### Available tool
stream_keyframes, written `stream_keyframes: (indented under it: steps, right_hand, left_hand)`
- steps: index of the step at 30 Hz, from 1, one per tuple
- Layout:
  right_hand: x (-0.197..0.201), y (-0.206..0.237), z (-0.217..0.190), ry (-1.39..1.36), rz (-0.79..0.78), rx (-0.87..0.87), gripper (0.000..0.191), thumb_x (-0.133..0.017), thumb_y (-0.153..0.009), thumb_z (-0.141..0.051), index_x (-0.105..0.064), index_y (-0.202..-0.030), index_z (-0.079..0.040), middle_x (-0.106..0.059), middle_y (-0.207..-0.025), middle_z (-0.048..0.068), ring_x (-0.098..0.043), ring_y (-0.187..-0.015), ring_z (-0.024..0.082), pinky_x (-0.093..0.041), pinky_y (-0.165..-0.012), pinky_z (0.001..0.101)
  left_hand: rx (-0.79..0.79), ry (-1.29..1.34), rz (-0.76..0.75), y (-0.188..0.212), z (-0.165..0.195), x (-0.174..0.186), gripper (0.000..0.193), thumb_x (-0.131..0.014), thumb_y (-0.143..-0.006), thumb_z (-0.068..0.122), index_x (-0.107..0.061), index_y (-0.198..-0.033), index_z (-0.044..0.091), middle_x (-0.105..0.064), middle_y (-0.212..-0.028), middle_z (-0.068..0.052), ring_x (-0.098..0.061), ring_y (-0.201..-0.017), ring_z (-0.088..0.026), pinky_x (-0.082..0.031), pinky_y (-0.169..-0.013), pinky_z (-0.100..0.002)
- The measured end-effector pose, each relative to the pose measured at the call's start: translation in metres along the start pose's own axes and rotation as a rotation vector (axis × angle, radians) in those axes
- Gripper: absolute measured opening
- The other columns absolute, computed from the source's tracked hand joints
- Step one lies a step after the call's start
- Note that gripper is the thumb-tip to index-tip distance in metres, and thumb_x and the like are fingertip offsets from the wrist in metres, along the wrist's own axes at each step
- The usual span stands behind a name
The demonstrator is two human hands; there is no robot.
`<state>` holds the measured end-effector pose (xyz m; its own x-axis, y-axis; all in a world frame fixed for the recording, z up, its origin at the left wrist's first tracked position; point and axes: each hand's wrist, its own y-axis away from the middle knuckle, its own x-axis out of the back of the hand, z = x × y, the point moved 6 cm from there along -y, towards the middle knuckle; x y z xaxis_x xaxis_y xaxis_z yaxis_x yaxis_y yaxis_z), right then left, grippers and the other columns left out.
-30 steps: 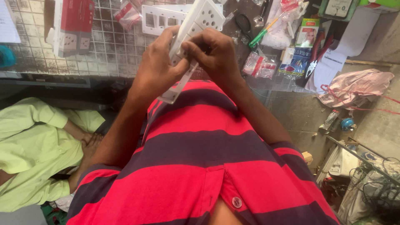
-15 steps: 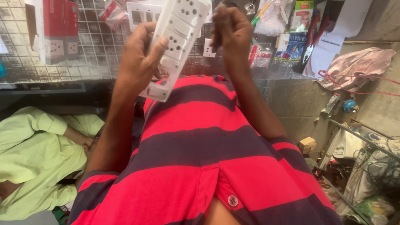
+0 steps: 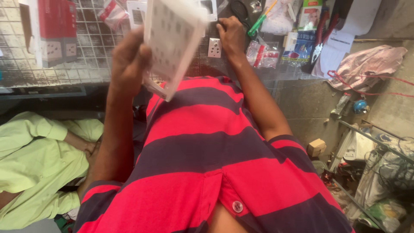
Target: The person assembles a white plastic electrical socket panel by inserting multiple small socket modules into the panel's slots. They handle the modules one at a time, aligning and pressing them into place, then inspect the assembled panel.
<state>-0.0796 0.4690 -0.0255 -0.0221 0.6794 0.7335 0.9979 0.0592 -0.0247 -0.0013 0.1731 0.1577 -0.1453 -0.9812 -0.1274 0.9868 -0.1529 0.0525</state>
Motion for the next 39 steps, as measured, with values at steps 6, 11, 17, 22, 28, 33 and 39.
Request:
stream_keyframes:
  steps: [6,11,17,22,28,33,39]
  right_hand:
    - [-0.014,-0.016,0.019,0.057,-0.070,-0.109,0.014,-0.078,-0.081,-0.015,-0.078,-0.085,-0.001,-0.074,-0.085,0.016,-0.074,-0.078,0.029,-0.058,-0.075,0.0410]
    - [-0.015,-0.018,0.012,0.056,-0.065,-0.060,0.013,-0.079,-0.079,-0.013,-0.075,-0.080,-0.001,-0.075,-0.079,0.016,-0.075,-0.074,0.027,-0.059,-0.071,0.0397]
    - [0.082,0.037,-0.115,-0.700,-0.236,-0.068,0.008,-0.073,-0.103,0.004,-0.065,-0.100,0.004,-0.075,-0.092,0.015,-0.077,-0.084,0.019,-0.066,-0.079,0.0305]
    - [0.139,0.090,-0.221,-0.949,-0.610,0.004,0.009,-0.071,-0.102,0.011,-0.071,-0.108,0.004,-0.075,-0.096,0.012,-0.075,-0.089,0.016,-0.063,-0.079,0.0274]
    - [0.120,0.086,-0.238,-0.974,-0.707,0.012,0.009,-0.073,-0.097,0.007,-0.072,-0.104,0.002,-0.070,-0.103,0.007,-0.068,-0.092,0.010,-0.058,-0.079,0.0240]
    - [0.112,0.090,-0.231,-0.919,-0.689,0.069,0.008,-0.074,-0.097,0.004,-0.072,-0.105,0.002,-0.068,-0.105,0.006,-0.066,-0.093,0.010,-0.055,-0.078,0.0224]
    - [0.110,0.090,-0.229,-0.964,-0.679,0.066,0.010,-0.074,-0.100,0.000,-0.072,-0.109,0.002,-0.069,-0.109,0.007,-0.067,-0.097,0.009,-0.057,-0.081,0.0228]
  left_hand:
    - [-0.246,0.280,-0.366,0.010,0.030,-0.014,0.033,-0.069,-0.105,0.040,-0.071,-0.110,0.007,-0.066,-0.092,-0.001,-0.058,-0.098,-0.016,-0.041,-0.115,-0.041]
    - [-0.297,0.081,-0.622,0.009,0.050,-0.031,0.026,-0.072,-0.097,0.032,-0.078,-0.105,0.008,-0.065,-0.093,0.001,-0.060,-0.097,-0.017,-0.029,-0.125,-0.051]
    - [-0.277,0.026,-0.587,0.020,0.056,-0.033,0.023,-0.075,-0.091,0.020,-0.078,-0.113,0.017,-0.057,-0.110,0.001,-0.054,-0.117,-0.020,-0.008,-0.131,-0.059]
    - [-0.136,0.276,-0.581,0.018,0.036,-0.042,0.028,-0.072,-0.091,0.003,-0.079,-0.115,0.014,-0.055,-0.107,0.000,-0.053,-0.103,-0.015,-0.032,-0.103,-0.035]
    - [-0.138,0.417,-0.614,0.016,0.028,-0.047,0.047,-0.062,-0.078,-0.007,-0.078,-0.118,0.013,-0.054,-0.112,-0.003,-0.047,-0.108,-0.015,-0.043,-0.094,-0.025]
    - [-0.153,0.405,-0.615,0.016,0.027,-0.047,0.049,-0.065,-0.078,-0.009,-0.078,-0.119,0.013,-0.050,-0.110,-0.001,-0.045,-0.111,-0.015,-0.043,-0.098,-0.025]
    - [-0.115,0.453,-0.585,0.017,0.027,-0.049,0.052,-0.060,-0.073,-0.010,-0.079,-0.117,0.013,-0.049,-0.109,-0.002,-0.045,-0.108,-0.015,-0.044,-0.093,-0.024]
